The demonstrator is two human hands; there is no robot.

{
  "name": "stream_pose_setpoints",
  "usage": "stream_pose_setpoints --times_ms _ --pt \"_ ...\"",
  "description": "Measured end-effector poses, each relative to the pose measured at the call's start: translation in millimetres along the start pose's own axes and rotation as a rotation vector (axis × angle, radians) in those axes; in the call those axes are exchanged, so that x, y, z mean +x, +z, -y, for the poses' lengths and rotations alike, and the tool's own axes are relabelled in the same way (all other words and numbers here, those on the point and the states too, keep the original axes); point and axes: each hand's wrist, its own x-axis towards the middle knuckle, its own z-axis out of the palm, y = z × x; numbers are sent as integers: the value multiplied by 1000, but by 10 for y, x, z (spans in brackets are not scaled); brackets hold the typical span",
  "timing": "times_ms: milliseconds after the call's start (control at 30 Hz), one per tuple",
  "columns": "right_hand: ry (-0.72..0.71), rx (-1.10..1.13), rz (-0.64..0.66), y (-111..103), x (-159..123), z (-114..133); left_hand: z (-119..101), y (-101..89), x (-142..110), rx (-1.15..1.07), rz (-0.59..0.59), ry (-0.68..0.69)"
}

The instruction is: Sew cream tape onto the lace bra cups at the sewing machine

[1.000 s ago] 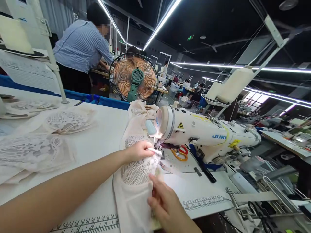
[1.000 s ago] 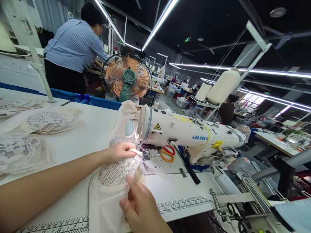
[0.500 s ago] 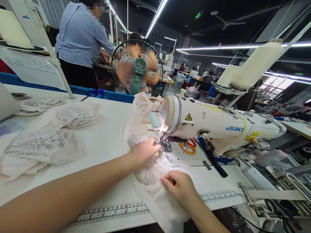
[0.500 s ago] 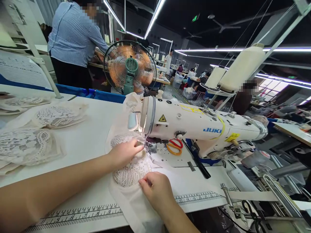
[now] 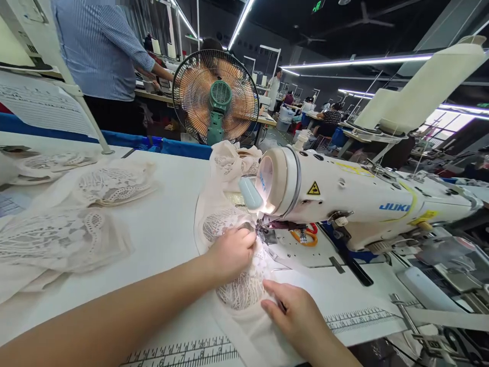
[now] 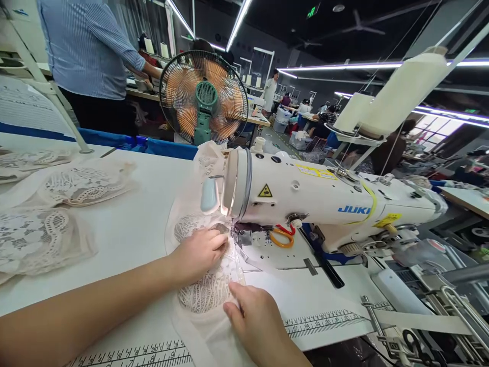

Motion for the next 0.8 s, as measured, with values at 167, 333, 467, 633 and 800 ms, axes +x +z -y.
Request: stream_pose_setpoints --times_ms 167,333,467,633,800 --pt "27 -65 62 -85 19 42 40 16 -10 -89 -16 105" --pt "22 -63 60 -107 59 12 80 -11 24 -28 6 215" --pt "26 -50 63 -137 91 1 89 -19 67 59 58 230" --pt "34 -45 81 -203 139 6 111 10 127 83 61 198" --pt "48 -56 102 -225 170 -3 121 14 147 75 26 207"
